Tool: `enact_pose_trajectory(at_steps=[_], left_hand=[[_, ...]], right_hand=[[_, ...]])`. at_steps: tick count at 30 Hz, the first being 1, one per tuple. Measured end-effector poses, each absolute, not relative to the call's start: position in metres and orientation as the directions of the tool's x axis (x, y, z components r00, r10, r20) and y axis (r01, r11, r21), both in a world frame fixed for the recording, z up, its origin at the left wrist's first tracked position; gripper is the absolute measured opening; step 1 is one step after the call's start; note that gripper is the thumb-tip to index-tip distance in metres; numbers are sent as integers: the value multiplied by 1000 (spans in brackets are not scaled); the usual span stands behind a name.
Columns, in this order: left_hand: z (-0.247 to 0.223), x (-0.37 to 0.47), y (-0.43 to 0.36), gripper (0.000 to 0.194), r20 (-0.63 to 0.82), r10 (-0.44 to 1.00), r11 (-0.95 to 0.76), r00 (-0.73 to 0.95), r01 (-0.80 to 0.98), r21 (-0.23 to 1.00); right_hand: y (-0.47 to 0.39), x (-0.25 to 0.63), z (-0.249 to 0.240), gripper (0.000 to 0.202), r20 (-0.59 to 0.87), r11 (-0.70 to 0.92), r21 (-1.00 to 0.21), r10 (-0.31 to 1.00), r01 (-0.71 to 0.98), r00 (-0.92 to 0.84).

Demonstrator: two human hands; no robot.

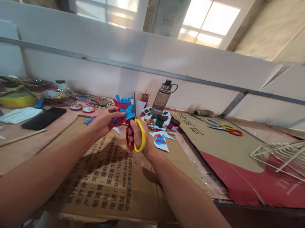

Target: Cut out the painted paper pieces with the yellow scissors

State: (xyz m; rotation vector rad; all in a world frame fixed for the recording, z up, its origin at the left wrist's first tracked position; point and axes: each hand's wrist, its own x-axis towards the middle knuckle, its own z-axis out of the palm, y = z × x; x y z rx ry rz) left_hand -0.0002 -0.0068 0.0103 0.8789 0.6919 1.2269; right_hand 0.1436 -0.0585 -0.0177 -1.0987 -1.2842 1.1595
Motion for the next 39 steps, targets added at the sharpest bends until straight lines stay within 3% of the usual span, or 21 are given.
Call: enact_pose_trajectory(at_steps=[5, 11, 13, 15, 17, 19, 21, 23, 27, 31, 36, 39], left_hand=[[8, 0, -4, 35, 9, 979, 92, 202, -488, 868], [13, -5, -1, 31, 14, 986, 80, 169, -538, 839], [20, -11, 1, 28, 42, 991, 42, 128, -594, 803], [27, -18, 3, 26, 66, 997, -22, 42, -663, 749], [34, -25, 4, 24, 85, 996, -84, -35, -720, 689], [39, -30, 6, 22, 104, 991, -133, -86, -749, 649], [40, -32, 6, 21, 114, 988, -157, -108, -756, 636], [39, -33, 7, 20, 113, 987, -159, -112, -752, 639], [35, -31, 9, 21, 101, 988, -157, -120, -733, 662], [32, -31, 13, 24, 63, 990, -135, -126, -719, 682], [24, -28, 17, 26, 23, 993, -99, -117, -705, 703], [19, -28, 19, 26, 1, 994, -79, -113, -691, 719]], right_hand=[[-61, 144, -14, 50, 103, 104, -994, 994, 31, -37], [-56, 146, -9, 38, 62, 62, -995, 998, -83, 4], [-55, 148, -8, 32, 15, 14, -1000, 1000, -25, -6], [-54, 150, -7, 31, 16, 22, -989, 999, 148, -43], [-53, 151, -9, 34, 86, 118, -912, 992, 393, -97], [-52, 151, -12, 35, 178, 234, -759, 972, 608, -152], [-52, 150, -14, 33, 213, 316, -610, 949, 727, -234], [-53, 148, -16, 31, 161, 344, -537, 938, 770, -307], [-58, 145, -19, 34, -7, 314, -523, 928, 792, -373], [-67, 142, -15, 43, -105, 426, -440, 850, 791, -516], [-78, 131, -1, 41, -119, 425, -273, 875, 863, -469], [-68, 133, -1, 31, -28, 372, -212, 922, 904, -386]])
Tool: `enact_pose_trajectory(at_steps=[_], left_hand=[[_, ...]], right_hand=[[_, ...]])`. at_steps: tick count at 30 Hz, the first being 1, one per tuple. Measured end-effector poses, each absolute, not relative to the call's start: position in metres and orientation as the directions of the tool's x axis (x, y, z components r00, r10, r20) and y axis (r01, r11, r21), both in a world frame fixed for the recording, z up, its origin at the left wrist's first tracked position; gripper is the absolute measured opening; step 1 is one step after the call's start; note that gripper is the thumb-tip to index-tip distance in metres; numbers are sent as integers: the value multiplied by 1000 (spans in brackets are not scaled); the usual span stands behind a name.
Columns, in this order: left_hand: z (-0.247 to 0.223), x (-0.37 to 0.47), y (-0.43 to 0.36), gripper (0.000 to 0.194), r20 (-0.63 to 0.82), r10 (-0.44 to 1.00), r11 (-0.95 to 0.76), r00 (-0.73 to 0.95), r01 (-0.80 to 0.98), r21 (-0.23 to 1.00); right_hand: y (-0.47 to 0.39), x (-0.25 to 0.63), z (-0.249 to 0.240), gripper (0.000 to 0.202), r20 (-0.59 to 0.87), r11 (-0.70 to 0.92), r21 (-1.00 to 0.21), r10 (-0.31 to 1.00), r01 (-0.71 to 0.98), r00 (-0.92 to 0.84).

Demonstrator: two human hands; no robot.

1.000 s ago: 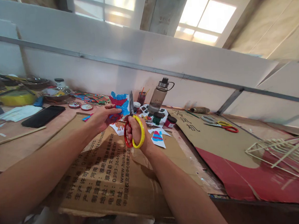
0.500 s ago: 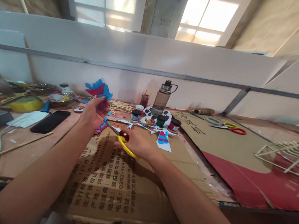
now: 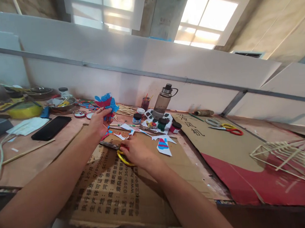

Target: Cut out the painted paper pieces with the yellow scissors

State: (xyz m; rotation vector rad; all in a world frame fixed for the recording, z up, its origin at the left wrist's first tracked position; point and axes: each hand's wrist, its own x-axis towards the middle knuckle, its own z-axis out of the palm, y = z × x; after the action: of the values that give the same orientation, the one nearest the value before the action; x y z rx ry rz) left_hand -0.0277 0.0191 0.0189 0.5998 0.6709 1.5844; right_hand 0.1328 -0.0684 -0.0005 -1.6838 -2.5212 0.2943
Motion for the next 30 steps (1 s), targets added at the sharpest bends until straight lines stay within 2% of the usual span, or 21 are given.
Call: enact_pose_trajectory(at_steps=[2, 4, 6, 9, 11, 14, 16, 19, 21, 27, 30], left_hand=[[16, -28, 21, 27, -17, 993, -67, -114, -691, 719], [15, -28, 22, 28, -19, 995, -57, -101, -694, 717], [13, -29, 24, 28, -23, 996, -43, -86, -700, 713], [13, -28, 25, 27, -55, 996, -14, -76, -706, 708], [13, -27, 24, 24, -66, 996, 0, -67, -705, 709], [13, -25, 23, 22, -82, 995, 20, -52, -715, 699], [14, -25, 23, 24, -101, 994, 35, -48, -726, 687], [13, -26, 23, 26, -110, 993, 49, -34, -738, 673], [12, -26, 24, 28, -112, 993, 56, -26, -741, 669], [11, -27, 26, 27, -125, 992, 61, -33, -738, 672], [11, -27, 27, 26, -141, 990, 81, -20, -739, 669]], right_hand=[[-54, 140, -5, 33, 87, 291, -265, 957, 919, -278], [-35, 150, -11, 34, 109, 197, -326, 979, 925, -170], [-17, 159, -17, 56, 137, 165, -319, 982, 933, -127], [5, 164, -24, 85, 6, 58, -332, 998, 942, -59], [16, 162, -28, 91, -49, 57, -347, 996, 936, -79], [30, 157, -35, 92, -32, 84, -369, 994, 926, -102], [36, 153, -40, 82, 4, 112, -409, 993, 906, -121], [42, 149, -49, 42, 2, 81, -452, 996, 888, -90], [43, 146, -53, 28, 31, 58, -488, 998, 871, -49], [45, 148, -51, 17, 151, 15, -653, 982, 757, 111], [45, 161, -38, 20, 174, -14, -727, 963, 686, 204]])
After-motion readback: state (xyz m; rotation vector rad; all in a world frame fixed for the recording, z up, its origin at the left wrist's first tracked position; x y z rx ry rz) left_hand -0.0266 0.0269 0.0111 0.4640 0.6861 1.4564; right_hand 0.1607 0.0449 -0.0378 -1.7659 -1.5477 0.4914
